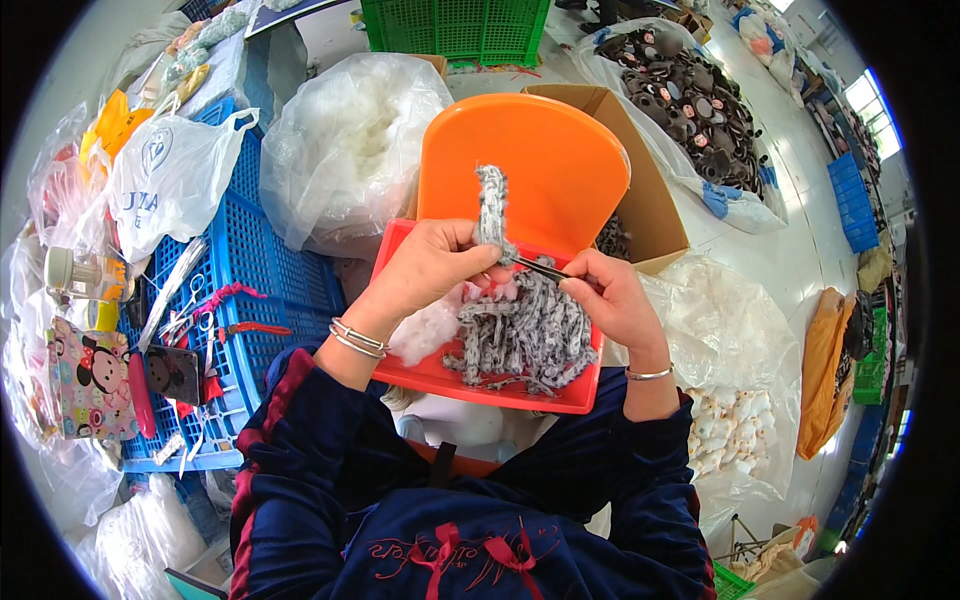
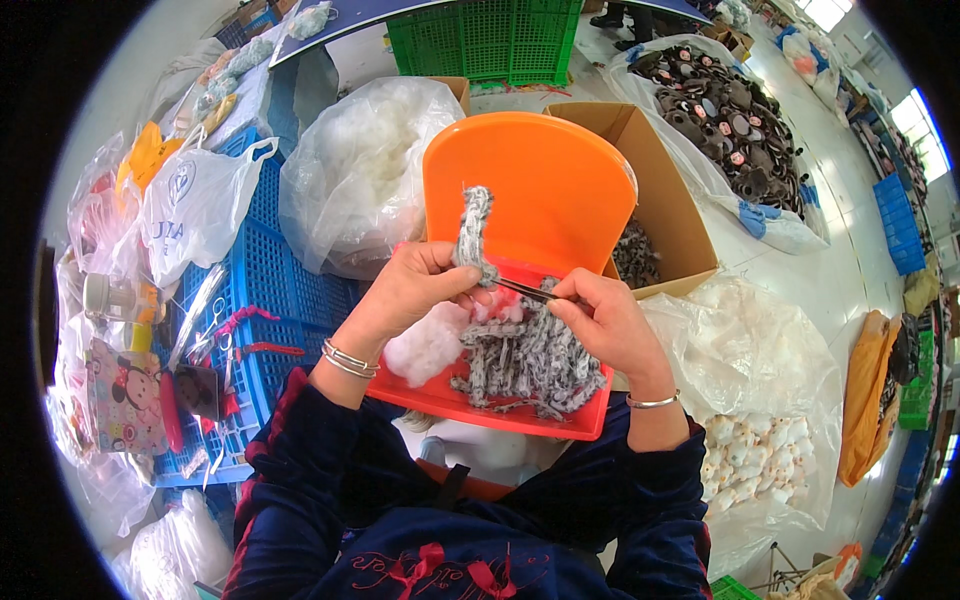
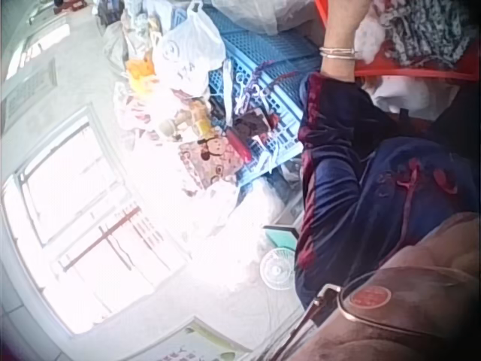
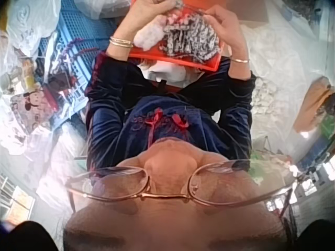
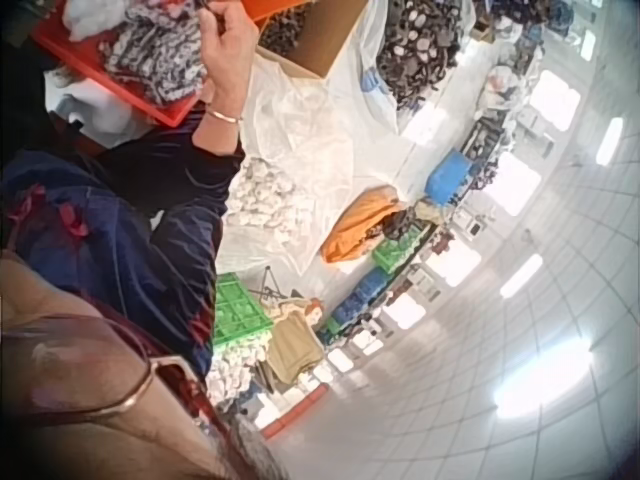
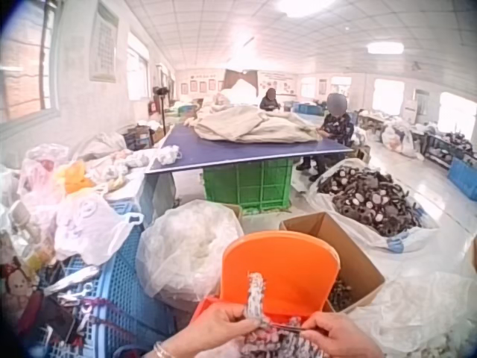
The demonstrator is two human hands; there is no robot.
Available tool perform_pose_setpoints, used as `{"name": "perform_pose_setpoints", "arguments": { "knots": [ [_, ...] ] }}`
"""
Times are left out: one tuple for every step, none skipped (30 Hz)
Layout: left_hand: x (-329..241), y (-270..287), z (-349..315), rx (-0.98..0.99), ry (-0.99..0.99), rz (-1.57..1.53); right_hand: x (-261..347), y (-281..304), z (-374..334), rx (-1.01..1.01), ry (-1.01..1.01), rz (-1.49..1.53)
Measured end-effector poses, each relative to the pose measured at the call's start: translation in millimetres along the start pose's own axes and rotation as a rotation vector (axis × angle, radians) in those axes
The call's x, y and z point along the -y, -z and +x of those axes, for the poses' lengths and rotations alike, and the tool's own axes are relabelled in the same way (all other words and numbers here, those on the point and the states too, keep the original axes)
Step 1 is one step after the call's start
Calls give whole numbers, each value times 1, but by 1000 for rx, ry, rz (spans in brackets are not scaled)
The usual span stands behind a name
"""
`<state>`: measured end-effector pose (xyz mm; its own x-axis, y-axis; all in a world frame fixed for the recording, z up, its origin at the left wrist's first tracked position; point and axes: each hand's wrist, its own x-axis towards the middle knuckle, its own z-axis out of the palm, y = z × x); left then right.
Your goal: The person uses a pair of tweezers to insert white cotton into small patterned fabric pieces held in a red tray. The person repeatedly picks up cotton, inserts it into the fabric, and places the stuffed pieces back in the tray.
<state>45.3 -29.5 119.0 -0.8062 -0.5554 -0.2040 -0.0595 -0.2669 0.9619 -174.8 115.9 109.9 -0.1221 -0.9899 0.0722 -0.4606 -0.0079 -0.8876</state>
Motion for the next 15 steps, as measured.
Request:
{"name": "perform_pose_setpoints", "arguments": {
  "knots": [
    [0, 0, 0, 0, 1, -7, 0, 0, 0, 3, -2, 9],
    [-1, -1, 0, 1, 2, -15, 0, 0, 0, -4, 18, -6],
    [-1, -1, 0, 1, 2, -12, 0, 1, 0, -10, 37, -22],
    [-1, -1, 0, 0, 3, -9, -1, 1, 0, -16, 56, -37],
    [-1, -1, 0, -1, 3, -6, -2, 1, 0, -17, 58, -39],
    [0, -1, 0, -9, -9, 26, -3, 0, 0, -18, 60, -41],
    [1, -1, 1, -13, -24, 53, -4, 3, -1, -20, 58, -50],
    [2, -1, 2, -16, -38, 80, -3, 3, -1, -20, 54, -37],
    [3, -1, 2, -22, -43, 95, -2, 1, 0, -20, 50, -24],
    [4, 0, 2, -31, -48, 111, 0, -1, 1, -17, 47, -9],
    [5, 1, 1, -41, -53, 127, 1, 0, 0, -19, 40, -15],
    [5, 1, 1, -51, -58, 143, 2, 1, 0, -20, 34, -21],
    [4, 2, 1, -49, -54, 143, 3, -1, 0, -23, 31, -18],
    [3, 1, 2, -47, -50, 142, -1, -2, -1, -28, 33, -33],
    [2, -1, 2, -45, -46, 141, -2, 0, -1, -28, 29, -31]
  ]
}}
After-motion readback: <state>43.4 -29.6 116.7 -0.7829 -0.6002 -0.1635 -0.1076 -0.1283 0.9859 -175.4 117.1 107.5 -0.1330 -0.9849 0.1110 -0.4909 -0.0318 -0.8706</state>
